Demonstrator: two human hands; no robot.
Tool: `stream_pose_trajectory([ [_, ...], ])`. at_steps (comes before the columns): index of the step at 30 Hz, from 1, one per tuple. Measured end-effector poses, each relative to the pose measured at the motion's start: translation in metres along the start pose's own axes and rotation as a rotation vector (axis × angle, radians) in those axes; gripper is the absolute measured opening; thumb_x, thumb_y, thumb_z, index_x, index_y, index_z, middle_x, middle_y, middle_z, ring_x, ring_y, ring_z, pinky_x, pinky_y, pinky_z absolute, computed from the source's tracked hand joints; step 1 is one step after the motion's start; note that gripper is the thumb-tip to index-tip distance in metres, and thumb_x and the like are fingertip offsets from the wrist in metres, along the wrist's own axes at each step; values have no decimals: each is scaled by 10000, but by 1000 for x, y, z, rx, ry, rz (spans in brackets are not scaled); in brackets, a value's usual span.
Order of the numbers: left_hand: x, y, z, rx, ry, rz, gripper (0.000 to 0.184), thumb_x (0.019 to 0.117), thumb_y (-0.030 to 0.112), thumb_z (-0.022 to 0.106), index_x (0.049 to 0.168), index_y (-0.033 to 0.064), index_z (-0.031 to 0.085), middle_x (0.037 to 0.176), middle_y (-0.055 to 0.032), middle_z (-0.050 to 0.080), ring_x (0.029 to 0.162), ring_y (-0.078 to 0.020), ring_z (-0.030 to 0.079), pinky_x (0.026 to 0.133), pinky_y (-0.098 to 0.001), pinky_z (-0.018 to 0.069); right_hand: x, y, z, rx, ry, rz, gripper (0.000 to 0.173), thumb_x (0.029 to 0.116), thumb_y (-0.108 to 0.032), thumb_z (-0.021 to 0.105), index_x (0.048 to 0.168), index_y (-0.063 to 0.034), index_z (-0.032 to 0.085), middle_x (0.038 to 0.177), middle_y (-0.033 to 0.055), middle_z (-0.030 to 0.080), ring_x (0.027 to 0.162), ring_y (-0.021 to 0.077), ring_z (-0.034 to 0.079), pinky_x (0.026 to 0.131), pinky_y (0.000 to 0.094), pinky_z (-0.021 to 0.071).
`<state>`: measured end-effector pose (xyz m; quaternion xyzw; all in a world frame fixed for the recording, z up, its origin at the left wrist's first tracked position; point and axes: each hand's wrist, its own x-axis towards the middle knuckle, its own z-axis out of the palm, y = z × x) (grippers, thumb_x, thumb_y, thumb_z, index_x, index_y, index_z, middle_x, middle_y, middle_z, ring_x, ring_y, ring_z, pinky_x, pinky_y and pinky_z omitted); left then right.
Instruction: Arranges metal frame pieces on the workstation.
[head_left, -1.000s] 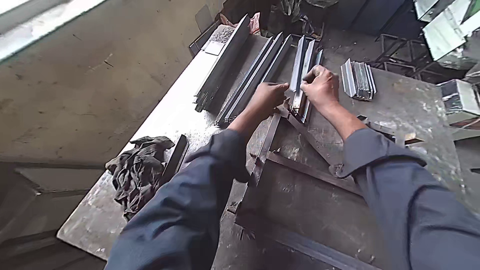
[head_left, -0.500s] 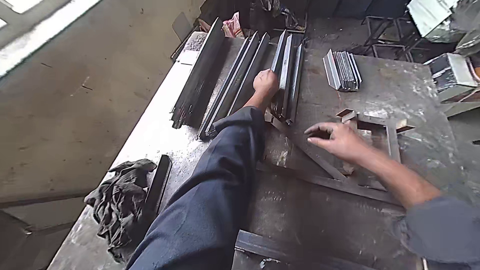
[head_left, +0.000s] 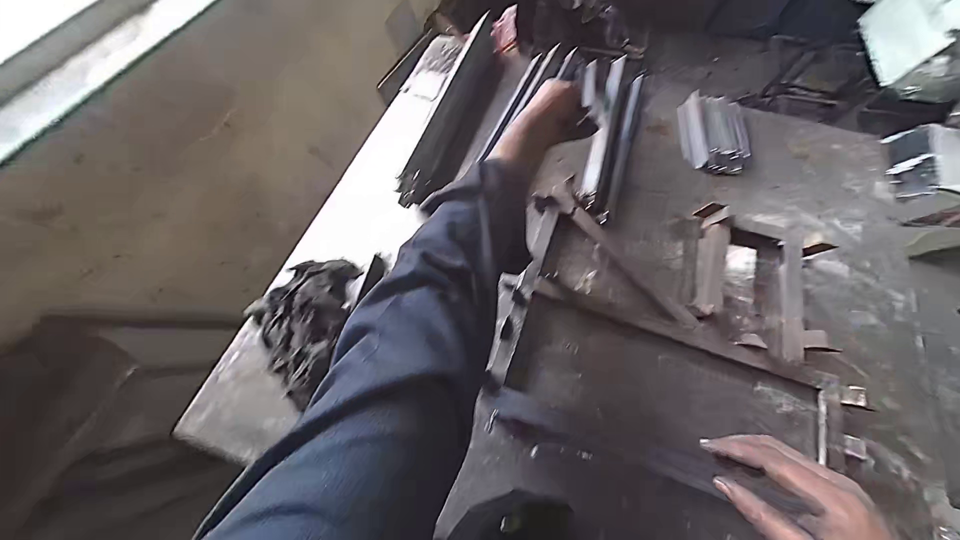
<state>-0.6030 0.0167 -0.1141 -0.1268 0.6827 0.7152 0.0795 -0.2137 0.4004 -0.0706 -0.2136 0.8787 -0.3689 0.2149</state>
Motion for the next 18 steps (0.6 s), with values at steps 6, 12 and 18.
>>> stream_pose_trajectory([
  [6, -208, 4, -73, -190, -79, 156, 134, 1023, 39, 517, 927, 12, 607, 762, -50, 608, 632, -104, 587, 587, -229, 526, -43, -14, 63, 225, 4, -130, 285, 924, -127, 746, 1182, -7, 718, 1156, 89, 726, 1093, 96, 684, 980, 282, 572],
  [12, -443, -41, -124, 177, 55, 191, 365, 1129, 277, 387, 1273, 20, 604, 817, -54, 688, 675, -142, 681, 637, -306, 610, -3, -34, 129, 91, -94, -446, 327, 985, -360, 651, 1208, -135, 734, 1103, 9, 741, 994, 50, 693, 882, 237, 583],
  [18, -572, -110, -118, -142, 189, 315, 654, 929, 764, 494, 1285, 216, 528, 779, 14, 651, 474, -56, 521, 411, -201, 456, 47, -103, 202, 42, -370, -515, 329, 1002, -310, 627, 1220, -82, 718, 1121, 78, 746, 987, 131, 721, 895, 313, 589],
])
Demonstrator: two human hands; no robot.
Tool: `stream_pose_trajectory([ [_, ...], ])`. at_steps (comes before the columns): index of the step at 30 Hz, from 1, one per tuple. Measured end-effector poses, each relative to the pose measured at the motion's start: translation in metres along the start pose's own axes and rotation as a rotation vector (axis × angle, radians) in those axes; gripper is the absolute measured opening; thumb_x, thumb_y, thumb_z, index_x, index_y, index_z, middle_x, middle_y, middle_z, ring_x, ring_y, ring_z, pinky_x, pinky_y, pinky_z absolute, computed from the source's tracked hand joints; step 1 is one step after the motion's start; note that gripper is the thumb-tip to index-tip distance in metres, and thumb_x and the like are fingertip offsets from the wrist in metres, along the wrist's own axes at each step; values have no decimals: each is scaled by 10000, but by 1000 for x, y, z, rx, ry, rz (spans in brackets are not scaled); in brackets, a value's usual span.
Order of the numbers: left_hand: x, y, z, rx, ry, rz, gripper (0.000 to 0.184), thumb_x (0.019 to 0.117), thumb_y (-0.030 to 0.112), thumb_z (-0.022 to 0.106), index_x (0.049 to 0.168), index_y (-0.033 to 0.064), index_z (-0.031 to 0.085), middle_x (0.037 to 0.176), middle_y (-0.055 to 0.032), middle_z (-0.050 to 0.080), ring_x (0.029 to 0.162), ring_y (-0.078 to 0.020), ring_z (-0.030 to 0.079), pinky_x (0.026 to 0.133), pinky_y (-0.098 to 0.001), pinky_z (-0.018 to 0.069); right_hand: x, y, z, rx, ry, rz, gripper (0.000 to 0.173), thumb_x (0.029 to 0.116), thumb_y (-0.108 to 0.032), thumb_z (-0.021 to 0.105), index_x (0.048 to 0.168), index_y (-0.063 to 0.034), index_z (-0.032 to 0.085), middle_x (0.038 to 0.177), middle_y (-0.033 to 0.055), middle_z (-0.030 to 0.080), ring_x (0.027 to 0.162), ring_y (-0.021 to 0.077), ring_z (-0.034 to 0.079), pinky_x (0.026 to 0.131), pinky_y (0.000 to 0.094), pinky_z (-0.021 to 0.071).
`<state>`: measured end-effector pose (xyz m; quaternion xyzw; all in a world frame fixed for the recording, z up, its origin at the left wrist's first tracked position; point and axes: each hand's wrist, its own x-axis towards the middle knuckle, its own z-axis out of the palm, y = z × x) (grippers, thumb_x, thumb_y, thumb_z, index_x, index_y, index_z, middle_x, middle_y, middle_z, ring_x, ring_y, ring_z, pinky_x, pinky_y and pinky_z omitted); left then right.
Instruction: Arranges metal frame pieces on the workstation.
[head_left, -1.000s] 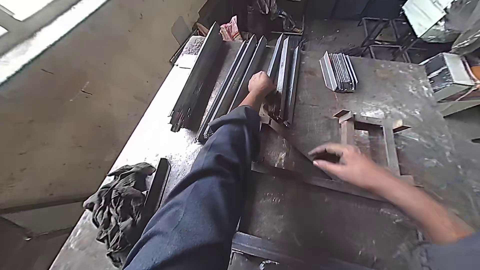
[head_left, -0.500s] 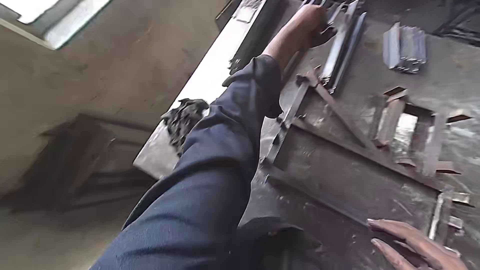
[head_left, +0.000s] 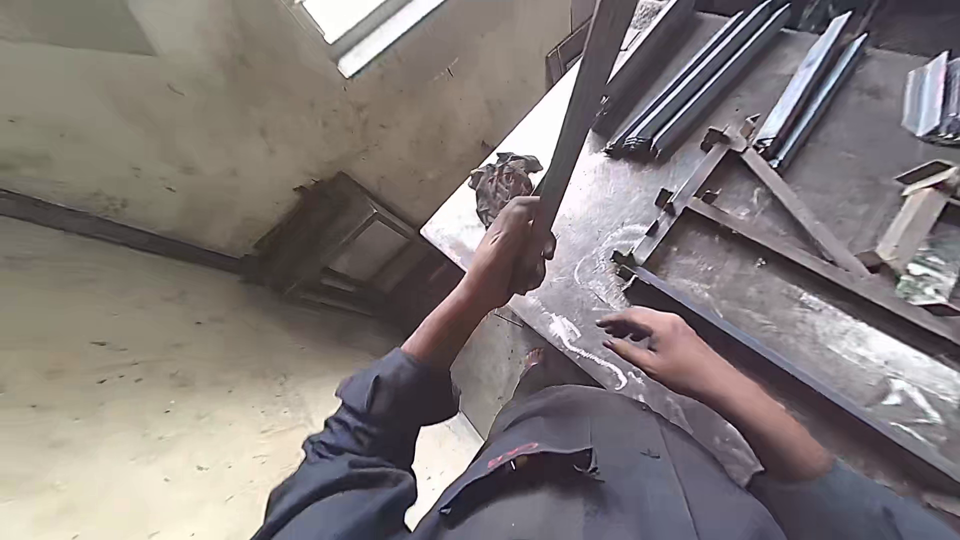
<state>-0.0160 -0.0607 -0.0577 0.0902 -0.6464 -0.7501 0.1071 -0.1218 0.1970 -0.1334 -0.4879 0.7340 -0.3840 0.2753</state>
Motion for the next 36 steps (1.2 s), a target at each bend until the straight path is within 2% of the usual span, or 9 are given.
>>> stream_pose_trajectory([
  [4, -38, 7, -46, -113, -5, 169, 584, 876, 444, 799, 1358, 189, 591, 892, -19, 707, 563, -50, 592, 493, -195, 519, 76, -13, 34, 4, -26, 135, 337, 1017, -313, 603, 1244, -89, 709, 1143, 67, 748, 1027, 146, 718, 966, 374, 557],
  [11, -56, -7, -124, 4, 99, 8, 419, 1091, 312, 440, 1151, -11, 701, 822, -86, 728, 686, -122, 675, 657, -264, 589, 224, -37, 97, -274, 155, 405, 757, 929, -617, 646, 1575, -328, 374, 1209, 174, 681, 1030, 415, 678, 798, 670, 527],
  [16, -67, -37, -170, -212, 149, -162, 456, 1134, 254, 296, 1143, -34, 650, 678, -49, 651, 551, -102, 614, 542, -237, 553, 276, -10, 93, -11, 431, 297, 273, 954, -331, 699, 1104, -103, 714, 987, 119, 726, 929, 288, 698, 845, 560, 549],
  [18, -77, -43, -185, -318, 174, -230, 523, 1141, 263, 220, 1121, -53, 636, 629, -49, 631, 506, -102, 612, 491, -226, 544, 287, -18, 69, 401, 447, 110, 247, 970, -150, 676, 1195, -49, 662, 992, 45, 720, 863, 125, 685, 796, 356, 579],
  [21, -88, -44, -204, -438, 158, -281, 589, 1141, 292, 167, 1124, -73, 628, 615, -61, 640, 488, -105, 624, 465, -221, 542, 303, -28, 31, 784, 203, 70, 484, 1043, -105, 539, 1519, -115, 454, 1291, 116, 680, 1065, 243, 717, 894, 428, 613],
  [24, -96, -45, -212, -624, 104, -297, 610, 1140, 341, 164, 1118, -55, 627, 594, -65, 640, 473, -122, 638, 456, -236, 553, 323, -10, 28, 64, 471, 424, 304, 1021, -267, 592, 1254, -91, 679, 1065, 121, 740, 918, 255, 722, 788, 471, 587],
  [27, -100, -41, -206, -727, 84, -318, 636, 1137, 368, 151, 1099, -42, 634, 572, -59, 629, 457, -124, 635, 455, -237, 555, 319, 2, 49, -284, 406, 723, 571, 975, -388, 649, 1414, -49, 511, 1236, 294, 644, 1149, 490, 628, 913, 706, 479],
  [29, -102, -42, -203, -764, 31, -331, 630, 1136, 386, 175, 1096, -30, 646, 577, -60, 634, 467, -125, 642, 465, -241, 561, 313, 14, 67, -336, 397, 797, 628, 982, -505, 604, 1439, -84, 519, 1241, 260, 661, 1148, 466, 641, 902, 692, 490],
  [36, -93, -41, -168, -798, -63, -427, 613, 1134, 409, 181, 1076, -11, 625, 558, -52, 606, 440, -123, 615, 437, -247, 541, 256, 26, 37, 12, 654, 796, 308, 1005, -283, 615, 1104, -8, 715, 1050, 225, 688, 1006, 371, 644, 877, 594, 473],
])
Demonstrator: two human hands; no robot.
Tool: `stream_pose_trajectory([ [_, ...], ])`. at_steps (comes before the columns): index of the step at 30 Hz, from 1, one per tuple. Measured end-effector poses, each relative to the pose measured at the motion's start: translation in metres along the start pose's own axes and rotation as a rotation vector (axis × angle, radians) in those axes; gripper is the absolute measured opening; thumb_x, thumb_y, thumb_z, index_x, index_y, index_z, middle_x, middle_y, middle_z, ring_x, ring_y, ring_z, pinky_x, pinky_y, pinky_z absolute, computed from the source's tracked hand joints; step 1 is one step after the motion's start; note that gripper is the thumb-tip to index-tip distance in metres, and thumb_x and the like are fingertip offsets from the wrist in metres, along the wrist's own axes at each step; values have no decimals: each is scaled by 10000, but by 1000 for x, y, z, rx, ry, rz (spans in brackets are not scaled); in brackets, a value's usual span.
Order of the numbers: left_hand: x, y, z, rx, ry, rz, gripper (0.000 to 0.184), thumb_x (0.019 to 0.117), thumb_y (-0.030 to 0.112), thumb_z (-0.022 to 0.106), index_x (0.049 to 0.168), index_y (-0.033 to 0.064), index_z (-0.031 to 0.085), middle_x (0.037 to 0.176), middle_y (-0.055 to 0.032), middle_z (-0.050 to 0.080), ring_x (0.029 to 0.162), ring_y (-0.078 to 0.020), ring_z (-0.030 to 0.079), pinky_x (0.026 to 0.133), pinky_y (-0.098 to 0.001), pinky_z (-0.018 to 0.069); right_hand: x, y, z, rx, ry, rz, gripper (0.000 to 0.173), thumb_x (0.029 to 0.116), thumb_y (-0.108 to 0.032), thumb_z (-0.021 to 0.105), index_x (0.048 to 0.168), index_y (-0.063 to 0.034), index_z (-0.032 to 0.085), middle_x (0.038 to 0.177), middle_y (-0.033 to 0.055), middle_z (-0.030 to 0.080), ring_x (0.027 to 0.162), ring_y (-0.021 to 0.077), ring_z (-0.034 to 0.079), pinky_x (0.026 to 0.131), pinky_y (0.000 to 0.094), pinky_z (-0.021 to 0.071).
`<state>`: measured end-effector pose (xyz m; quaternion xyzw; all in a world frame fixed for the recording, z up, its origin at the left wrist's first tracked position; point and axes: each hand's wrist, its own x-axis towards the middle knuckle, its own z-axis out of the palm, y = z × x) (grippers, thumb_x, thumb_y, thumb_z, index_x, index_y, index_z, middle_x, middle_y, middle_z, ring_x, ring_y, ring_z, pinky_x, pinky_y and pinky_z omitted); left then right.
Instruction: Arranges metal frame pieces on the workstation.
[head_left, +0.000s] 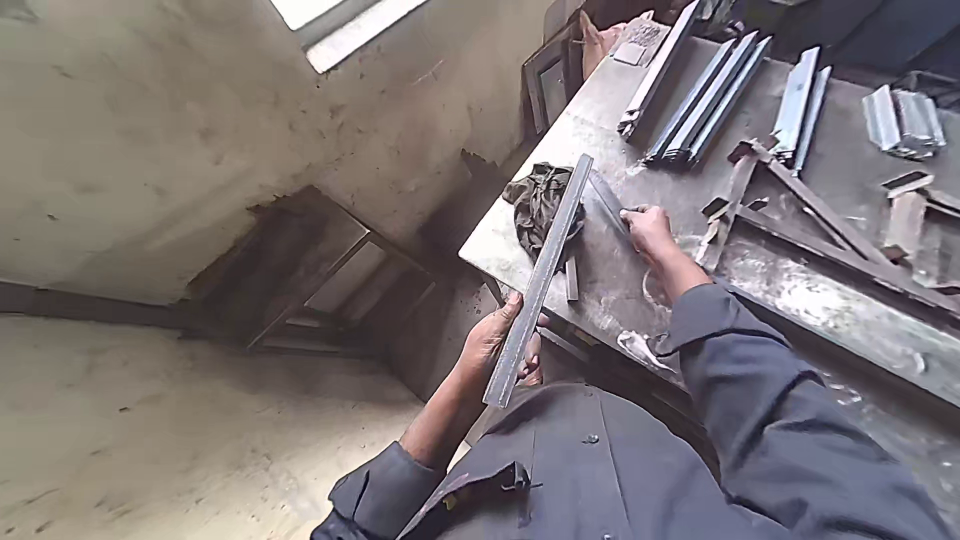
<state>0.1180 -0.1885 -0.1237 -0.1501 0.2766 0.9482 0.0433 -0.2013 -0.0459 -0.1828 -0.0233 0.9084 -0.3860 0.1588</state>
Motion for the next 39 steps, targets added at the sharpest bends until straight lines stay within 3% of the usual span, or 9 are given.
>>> stream_pose_trajectory([
  [5, 17, -26, 22, -11, -13, -136, 593, 1135, 415, 209, 1082, -15, 615, 565, -48, 581, 430, -113, 582, 430, -241, 522, -44, 10, -62, 72, 1, -219, 358, 1110, -265, 372, 1394, -68, 464, 1123, 157, 691, 872, 269, 737, 745, 474, 623],
  [8, 24, -42, 31, -72, 0, -200, 558, 1139, 390, 228, 1066, -14, 605, 625, -62, 609, 438, -103, 578, 430, -218, 517, -72, 29, -78, -424, -74, -528, 450, 1082, -211, 422, 1529, -181, 472, 1238, 253, 655, 1058, 462, 673, 856, 672, 518],
  [13, 27, -66, 33, -96, 95, -215, 617, 1134, 438, 190, 996, 6, 607, 585, -56, 589, 397, -111, 556, 376, -229, 485, -169, 64, -64, -412, -228, -870, 459, 1019, -183, 526, 1453, -323, 578, 1097, 187, 678, 900, 373, 695, 699, 561, 572],
  [17, 11, -81, 15, 30, 53, -77, 436, 1131, 340, 326, 1105, 89, 682, 842, -27, 728, 733, -72, 699, 692, -234, 600, -248, 59, -72, -314, -313, -1132, 419, 1050, -193, 505, 1405, -399, 589, 1066, 153, 679, 912, 324, 682, 685, 469, 566],
  [18, 8, -82, 12, 42, 61, -96, 429, 1124, 344, 337, 1121, 88, 681, 848, -27, 727, 730, -74, 701, 681, -236, 601, -247, 61, -72, -351, -285, -1115, 425, 1044, -197, 509, 1406, -406, 585, 1063, 154, 676, 909, 329, 678, 679, 471, 561],
  [21, 8, -72, 24, 121, 280, -262, 579, 1131, 451, 251, 884, 52, 591, 571, -27, 563, 388, -93, 535, 343, -227, 462, -196, 68, -66, -544, -152, -830, 478, 997, -149, 546, 1424, -360, 591, 1068, 211, 674, 908, 412, 684, 661, 556, 558],
  [27, -3, -54, 4, 135, 168, -304, 602, 1136, 435, 227, 861, 41, 590, 546, -21, 543, 379, -85, 532, 346, -217, 462, -88, 31, -44, -848, -44, -260, 605, 983, -58, 520, 1522, -332, 487, 1315, 343, 550, 1122, 534, 602, 744, 648, 525],
  [35, -5, -37, -24, 35, 61, -287, 533, 1142, 365, 275, 920, 8, 604, 588, -38, 552, 415, -95, 552, 397, -222, 507, -103, 32, -25, -744, 22, -180, 570, 1002, -73, 508, 1499, -351, 514, 1414, 347, 494, 1156, 534, 599, 815, 670, 524],
  [39, 11, -39, -21, 69, 126, -285, 526, 1143, 364, 277, 926, 5, 596, 598, -43, 562, 417, -92, 542, 397, -217, 492, -196, 24, -23, -579, -112, -422, 590, 972, -67, 553, 1488, -352, 535, 1190, 286, 602, 1008, 469, 643, 756, 614, 540],
])
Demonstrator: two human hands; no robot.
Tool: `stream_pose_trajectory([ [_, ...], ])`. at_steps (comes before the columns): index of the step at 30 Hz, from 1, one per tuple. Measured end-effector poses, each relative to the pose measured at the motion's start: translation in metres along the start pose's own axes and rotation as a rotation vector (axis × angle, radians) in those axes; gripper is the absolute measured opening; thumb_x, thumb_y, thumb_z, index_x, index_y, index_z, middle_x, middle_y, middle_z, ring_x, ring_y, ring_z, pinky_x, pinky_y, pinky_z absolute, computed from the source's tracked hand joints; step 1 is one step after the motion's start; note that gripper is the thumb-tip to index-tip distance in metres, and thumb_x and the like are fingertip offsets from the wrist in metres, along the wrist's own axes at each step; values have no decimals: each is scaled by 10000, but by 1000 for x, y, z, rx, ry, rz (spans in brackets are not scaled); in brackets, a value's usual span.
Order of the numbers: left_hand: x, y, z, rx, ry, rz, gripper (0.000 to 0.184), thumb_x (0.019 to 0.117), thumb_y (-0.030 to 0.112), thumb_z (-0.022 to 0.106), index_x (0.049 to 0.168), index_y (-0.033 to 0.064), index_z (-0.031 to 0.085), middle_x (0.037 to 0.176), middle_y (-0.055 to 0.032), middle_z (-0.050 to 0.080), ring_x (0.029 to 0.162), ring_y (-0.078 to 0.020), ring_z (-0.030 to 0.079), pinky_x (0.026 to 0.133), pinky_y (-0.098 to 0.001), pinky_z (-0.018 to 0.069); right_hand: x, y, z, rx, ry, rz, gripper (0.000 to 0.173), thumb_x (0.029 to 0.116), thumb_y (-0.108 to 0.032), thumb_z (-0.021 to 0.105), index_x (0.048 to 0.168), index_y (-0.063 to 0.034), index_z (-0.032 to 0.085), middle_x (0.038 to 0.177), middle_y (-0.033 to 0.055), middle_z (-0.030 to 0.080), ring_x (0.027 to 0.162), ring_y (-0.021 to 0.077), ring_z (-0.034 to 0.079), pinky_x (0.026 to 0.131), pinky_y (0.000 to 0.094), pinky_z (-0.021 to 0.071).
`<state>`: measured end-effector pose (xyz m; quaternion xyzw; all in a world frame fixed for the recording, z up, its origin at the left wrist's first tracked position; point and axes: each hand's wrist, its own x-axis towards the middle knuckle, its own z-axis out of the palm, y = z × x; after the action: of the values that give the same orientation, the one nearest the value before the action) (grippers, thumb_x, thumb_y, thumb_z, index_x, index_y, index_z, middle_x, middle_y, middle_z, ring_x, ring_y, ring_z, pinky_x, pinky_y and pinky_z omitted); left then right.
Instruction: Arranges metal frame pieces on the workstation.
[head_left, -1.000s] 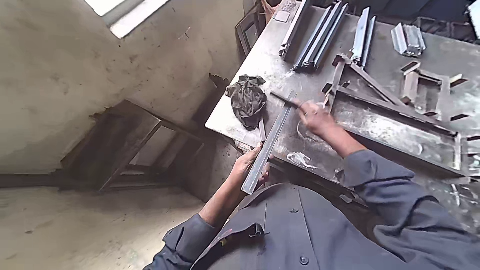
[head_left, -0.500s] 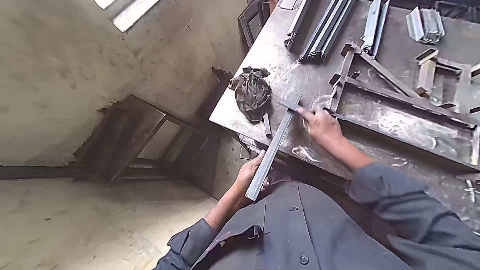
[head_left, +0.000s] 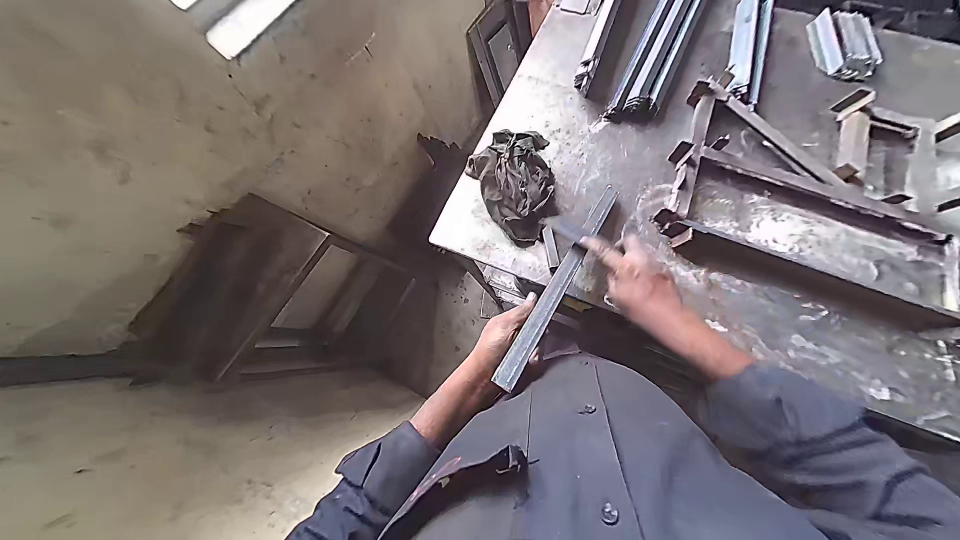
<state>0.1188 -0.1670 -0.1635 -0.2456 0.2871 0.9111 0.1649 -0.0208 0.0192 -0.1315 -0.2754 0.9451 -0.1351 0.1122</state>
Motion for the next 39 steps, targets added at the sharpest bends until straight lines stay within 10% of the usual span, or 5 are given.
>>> stream_pose_trajectory([
  [4, 21, -3, 4, 20, 32, 93, 410, 1134, 267, 325, 1035, 38, 651, 795, -63, 711, 701, -104, 696, 663, -258, 598, -65, -38, 8, 123, -18, -505, 464, 998, -153, 551, 1397, -384, 610, 1051, 191, 664, 913, 366, 677, 688, 502, 569],
  [8, 36, 17, 21, 218, 132, 62, 437, 1133, 319, 362, 970, 41, 657, 695, -33, 664, 582, -80, 639, 550, -221, 554, -70, -37, 4, 107, -134, -805, 359, 1071, -223, 494, 1335, -415, 644, 1027, 142, 659, 905, 316, 656, 690, 456, 526],
  [23, 7, 69, -37, 902, -227, 52, 323, 821, 127, 750, 1101, 90, 594, 853, 4, 716, 701, -94, 696, 664, -263, 603, -143, 191, 25, -139, 235, 272, 401, 1015, -102, 529, 1365, -229, 675, 1398, 288, 572, 1270, 518, 553, 1011, 707, 423],
  [32, 27, 125, -12, 1470, -447, -62, 269, 771, 150, 822, 1016, 121, 715, 813, 26, 723, 702, -60, 663, 641, -259, 563, -124, -44, -83, 926, 78, -711, 225, 1022, -213, 636, 1062, -42, 777, 1103, 91, 736, 1090, 157, 668, 972, 322, 545],
  [39, 137, 113, 55, 1911, -746, -75, 215, 768, 136, 879, 926, 105, 737, 741, -14, 674, 658, -118, 623, 622, -346, 519, -87, -150, -88, -97, -591, -702, 213, 1013, -32, 489, 995, 20, 694, 1098, 239, 601, 966, 409, 621, 642, 504, 478],
])
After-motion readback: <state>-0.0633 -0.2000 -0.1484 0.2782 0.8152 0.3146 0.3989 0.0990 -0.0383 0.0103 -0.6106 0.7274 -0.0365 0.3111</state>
